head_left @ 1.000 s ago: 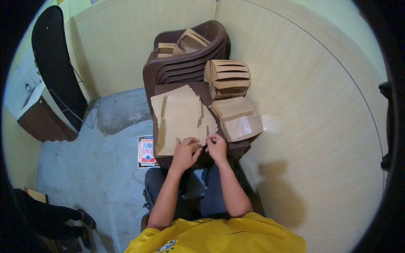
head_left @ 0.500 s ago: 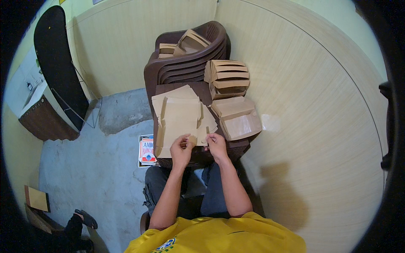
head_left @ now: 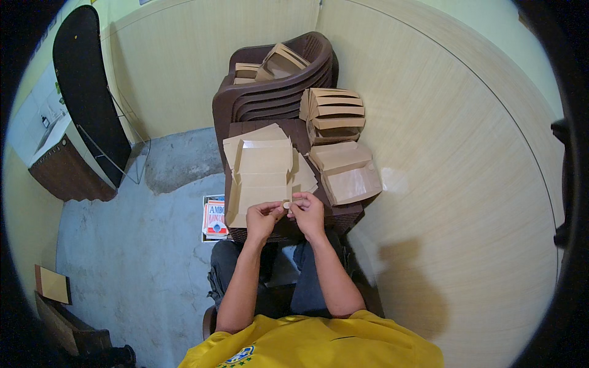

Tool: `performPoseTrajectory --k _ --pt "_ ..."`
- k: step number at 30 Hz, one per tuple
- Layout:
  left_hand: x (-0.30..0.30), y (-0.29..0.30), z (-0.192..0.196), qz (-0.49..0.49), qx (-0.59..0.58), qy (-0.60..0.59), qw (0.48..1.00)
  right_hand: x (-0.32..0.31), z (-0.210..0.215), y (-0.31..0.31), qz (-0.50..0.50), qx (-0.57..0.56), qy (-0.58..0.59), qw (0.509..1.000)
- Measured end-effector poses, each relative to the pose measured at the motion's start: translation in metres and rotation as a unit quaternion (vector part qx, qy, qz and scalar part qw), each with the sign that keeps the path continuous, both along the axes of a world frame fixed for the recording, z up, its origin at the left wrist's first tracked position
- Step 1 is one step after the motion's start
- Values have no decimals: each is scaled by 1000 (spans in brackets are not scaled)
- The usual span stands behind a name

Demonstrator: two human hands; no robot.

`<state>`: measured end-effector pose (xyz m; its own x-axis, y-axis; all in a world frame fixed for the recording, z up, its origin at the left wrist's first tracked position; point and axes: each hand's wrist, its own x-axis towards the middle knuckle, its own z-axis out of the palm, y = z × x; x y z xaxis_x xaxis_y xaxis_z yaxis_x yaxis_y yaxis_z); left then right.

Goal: The person assembles flat cardboard pieces into small boxes by folding the sides and tucking the flaps into slots. They repeat this process for multiple units, stacking the finished boxes on a chair.

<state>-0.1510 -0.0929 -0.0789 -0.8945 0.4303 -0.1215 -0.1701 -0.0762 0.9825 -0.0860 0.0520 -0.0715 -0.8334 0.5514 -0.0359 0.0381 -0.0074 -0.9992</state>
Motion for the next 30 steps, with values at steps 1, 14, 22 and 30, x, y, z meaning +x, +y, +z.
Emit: performPoseTrajectory --k 1,14,22,30 --pt "1 0 1 -4 13 -16 1000 0 -1 -1 -9 0 2 1000" --pt "-10 0 -1 -28 38 -151 987 1 8 -15 -40 79 -2 996" --pt "-9 -6 -3 -63 101 -146 982 3 13 -4 -2 128 -31 991" --pt "-7 4 -6 -32 -37 -28 998 -2 -16 -7 -20 15 -18 1000"
